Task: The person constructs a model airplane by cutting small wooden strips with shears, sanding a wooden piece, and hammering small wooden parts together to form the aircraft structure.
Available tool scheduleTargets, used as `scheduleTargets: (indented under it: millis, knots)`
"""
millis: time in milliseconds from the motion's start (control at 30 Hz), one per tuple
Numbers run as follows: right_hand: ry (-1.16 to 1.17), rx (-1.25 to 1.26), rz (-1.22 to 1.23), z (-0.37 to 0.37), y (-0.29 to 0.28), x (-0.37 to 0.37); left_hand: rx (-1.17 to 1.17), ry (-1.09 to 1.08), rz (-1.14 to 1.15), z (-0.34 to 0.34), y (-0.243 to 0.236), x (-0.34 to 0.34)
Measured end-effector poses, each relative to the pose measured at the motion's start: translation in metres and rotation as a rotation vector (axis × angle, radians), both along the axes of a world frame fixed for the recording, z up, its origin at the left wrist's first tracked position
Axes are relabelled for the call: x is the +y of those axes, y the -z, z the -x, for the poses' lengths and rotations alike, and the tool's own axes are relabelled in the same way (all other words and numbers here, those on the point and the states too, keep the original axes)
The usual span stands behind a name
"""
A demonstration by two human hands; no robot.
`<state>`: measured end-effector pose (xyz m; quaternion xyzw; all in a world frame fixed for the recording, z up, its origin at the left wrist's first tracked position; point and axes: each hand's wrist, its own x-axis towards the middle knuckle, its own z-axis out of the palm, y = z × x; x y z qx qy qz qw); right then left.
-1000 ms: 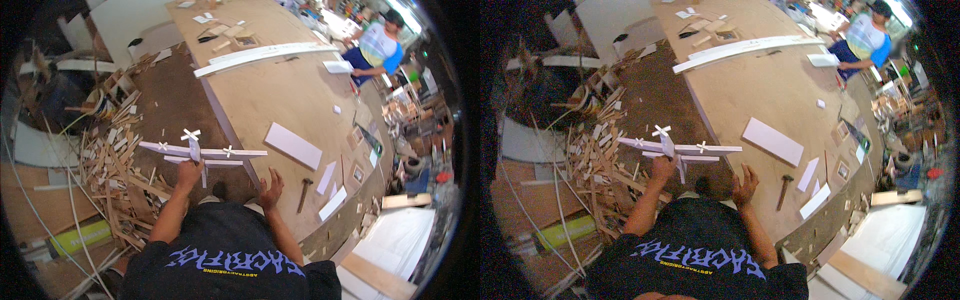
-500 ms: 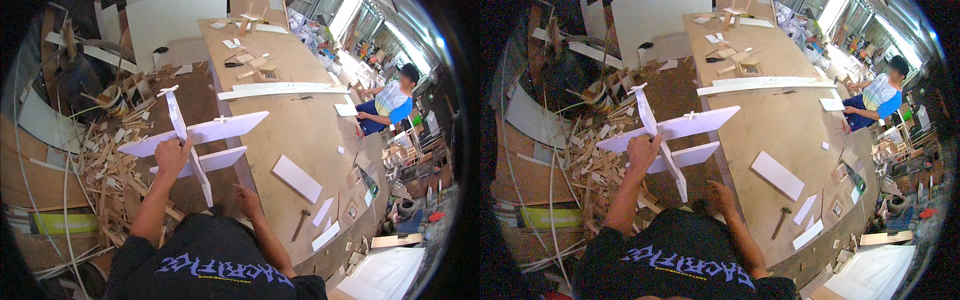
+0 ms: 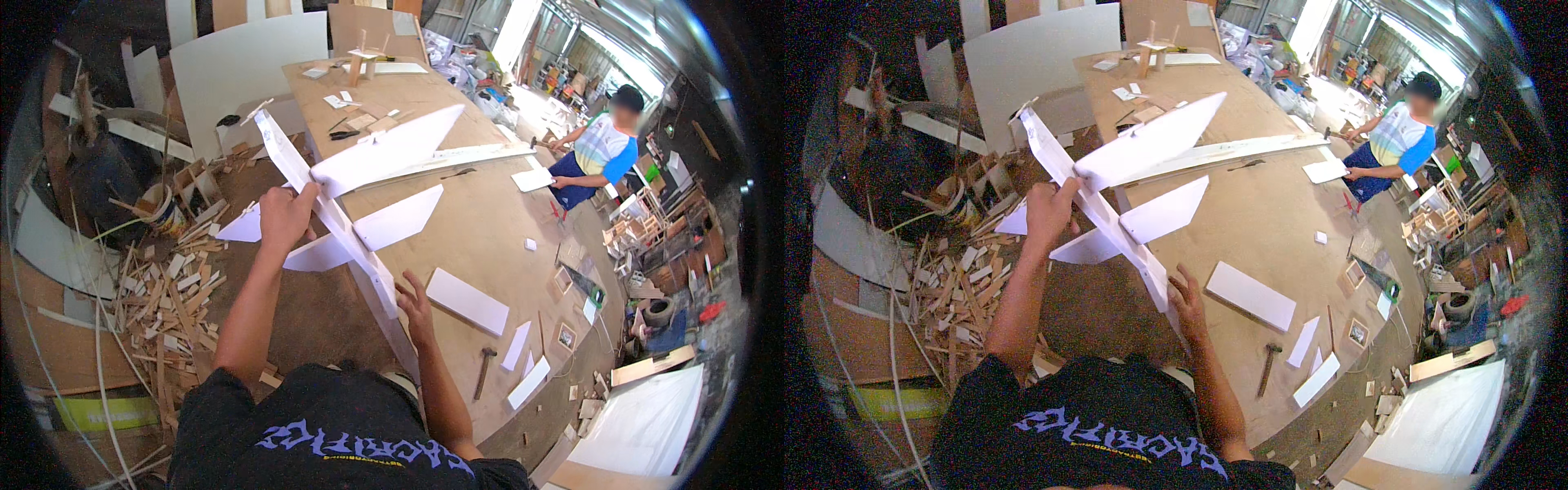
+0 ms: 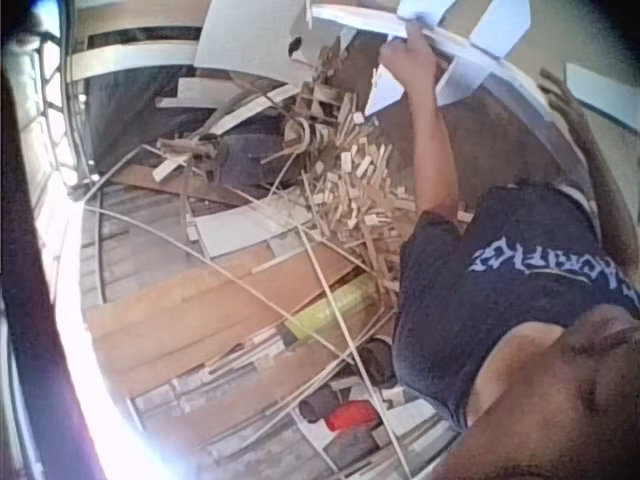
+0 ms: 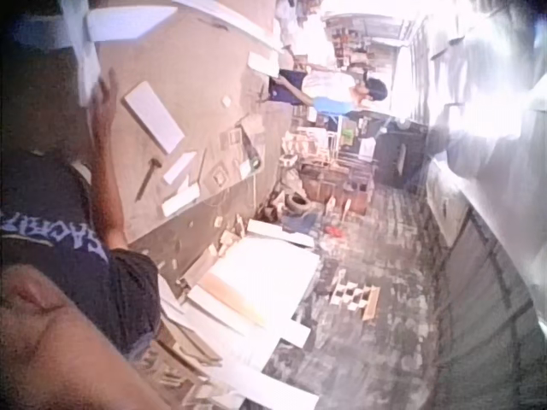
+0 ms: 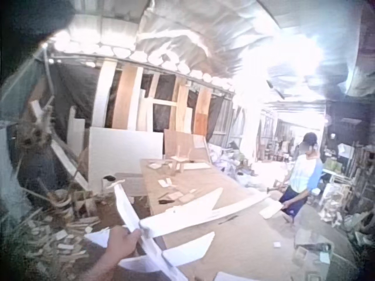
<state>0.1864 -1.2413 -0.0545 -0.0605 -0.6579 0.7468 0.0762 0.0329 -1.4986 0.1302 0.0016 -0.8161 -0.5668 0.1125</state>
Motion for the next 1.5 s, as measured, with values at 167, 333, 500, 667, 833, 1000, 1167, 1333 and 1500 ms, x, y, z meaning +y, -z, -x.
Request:
scheduleTargets:
  millis: [167,333,500,667,833,1000,1167,1333,1500]
  knots:
    - [-0.078,0.302,0.446,0.007,0.012,0.025,-0.066,-0.013,-0.22,0.012,-0.025,0.024]
    - [0.261,0.241,0.334,-0.028,-0.037,-0.006,-0.209,0.069,-0.373,0.036,-0.01,0.03]
    - [0.337,0.585,-0.186,-0.013,-0.046,0.036,-0.386,0.293,-0.349,0.05,0.002,0.039]
    - [0.266,0.907,-0.079,0.013,-0.086,0.054,-0.505,0.379,-0.329,0.045,0.0,0.049]
    - [0.298,0.733,0.225,0.032,-0.115,0.061,-0.488,0.669,-0.445,0.047,0.01,0.034]
    - [0.483,0.512,0.464,0.043,-0.123,0.088,-0.219,0.472,-0.355,0.038,0.029,-0.027]
    - [0.551,0.54,0.651,0.037,-0.117,0.106,-0.18,0.325,-0.398,0.008,0.13,-0.067]
    - [0.563,0.489,0.794,0.035,-0.1,0.145,-0.143,0.548,-0.501,-0.025,0.161,0.023]
    - [0.367,0.413,0.871,0.016,-0.09,0.177,-0.148,0.698,-0.951,-0.033,0.063,0.115]
